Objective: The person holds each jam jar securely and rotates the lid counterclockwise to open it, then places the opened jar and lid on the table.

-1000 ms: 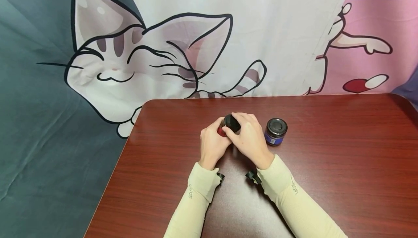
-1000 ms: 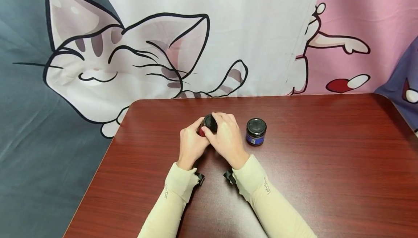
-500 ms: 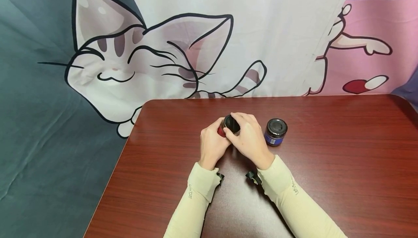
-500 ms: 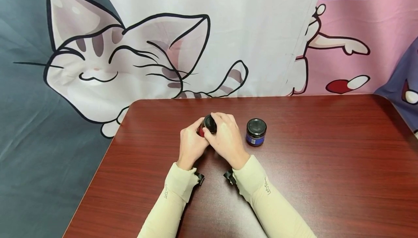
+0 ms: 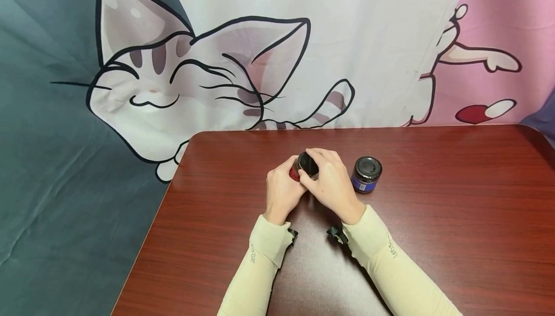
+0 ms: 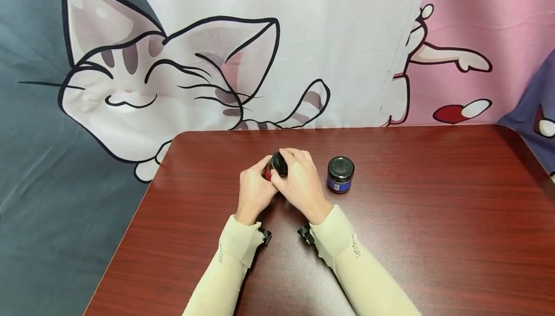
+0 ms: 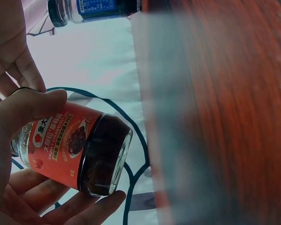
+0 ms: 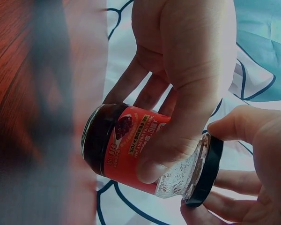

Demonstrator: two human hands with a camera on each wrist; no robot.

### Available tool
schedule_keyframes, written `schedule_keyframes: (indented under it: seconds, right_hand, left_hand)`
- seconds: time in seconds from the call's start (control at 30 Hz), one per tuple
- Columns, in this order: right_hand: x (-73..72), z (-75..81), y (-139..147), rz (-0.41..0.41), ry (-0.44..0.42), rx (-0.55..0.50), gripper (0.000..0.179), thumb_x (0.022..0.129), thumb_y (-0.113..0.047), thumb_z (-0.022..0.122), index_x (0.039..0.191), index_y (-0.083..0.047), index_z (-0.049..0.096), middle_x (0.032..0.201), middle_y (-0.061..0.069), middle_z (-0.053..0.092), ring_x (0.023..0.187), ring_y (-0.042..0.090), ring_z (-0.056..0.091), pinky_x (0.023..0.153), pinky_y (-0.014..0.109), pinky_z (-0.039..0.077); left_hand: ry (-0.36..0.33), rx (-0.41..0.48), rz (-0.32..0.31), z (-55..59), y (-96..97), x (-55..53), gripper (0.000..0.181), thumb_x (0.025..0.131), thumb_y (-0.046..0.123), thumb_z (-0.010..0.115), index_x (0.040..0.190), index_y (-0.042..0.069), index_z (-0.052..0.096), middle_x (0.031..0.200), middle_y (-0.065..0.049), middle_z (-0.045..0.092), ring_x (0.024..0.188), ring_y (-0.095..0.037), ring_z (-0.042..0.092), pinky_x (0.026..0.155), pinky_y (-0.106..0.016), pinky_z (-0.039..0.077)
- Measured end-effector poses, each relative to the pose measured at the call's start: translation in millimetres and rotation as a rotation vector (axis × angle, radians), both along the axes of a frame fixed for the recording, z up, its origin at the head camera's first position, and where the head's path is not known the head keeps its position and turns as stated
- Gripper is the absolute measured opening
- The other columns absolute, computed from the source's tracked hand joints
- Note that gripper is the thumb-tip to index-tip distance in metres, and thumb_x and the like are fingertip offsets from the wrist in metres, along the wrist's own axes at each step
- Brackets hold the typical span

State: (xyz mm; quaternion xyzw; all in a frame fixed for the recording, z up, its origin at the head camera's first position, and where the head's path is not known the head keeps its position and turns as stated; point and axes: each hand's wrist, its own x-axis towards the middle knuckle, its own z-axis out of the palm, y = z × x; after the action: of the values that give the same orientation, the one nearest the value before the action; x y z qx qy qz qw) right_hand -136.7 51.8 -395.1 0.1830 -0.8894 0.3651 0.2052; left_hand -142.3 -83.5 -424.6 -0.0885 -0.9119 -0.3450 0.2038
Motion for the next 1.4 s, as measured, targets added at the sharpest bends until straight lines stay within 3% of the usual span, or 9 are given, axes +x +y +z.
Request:
schedule_keyframes:
  seconds: [1.4]
  right_hand:
    - [-1.4, 2.3, 3.7, 0.012, 0.009, -0.022, 0.047, 0.076, -0.022, 0.066, 0.118, -0.002, 0.059, 0.118, 0.01, 0.058, 0.11, 0.029, 0.049, 0.094, 0.041, 0.038]
  left_hand:
    - [0.015, 0.018, -0.016, 0.4, -2.0, -0.6, 0.034, 0.069, 0.036, 0.074, 0.101, 0.027, 0.066, 0.081, 0.01, 0.067, 0.067, -0.008, 0.061, 0.06, -0.026, 0.048]
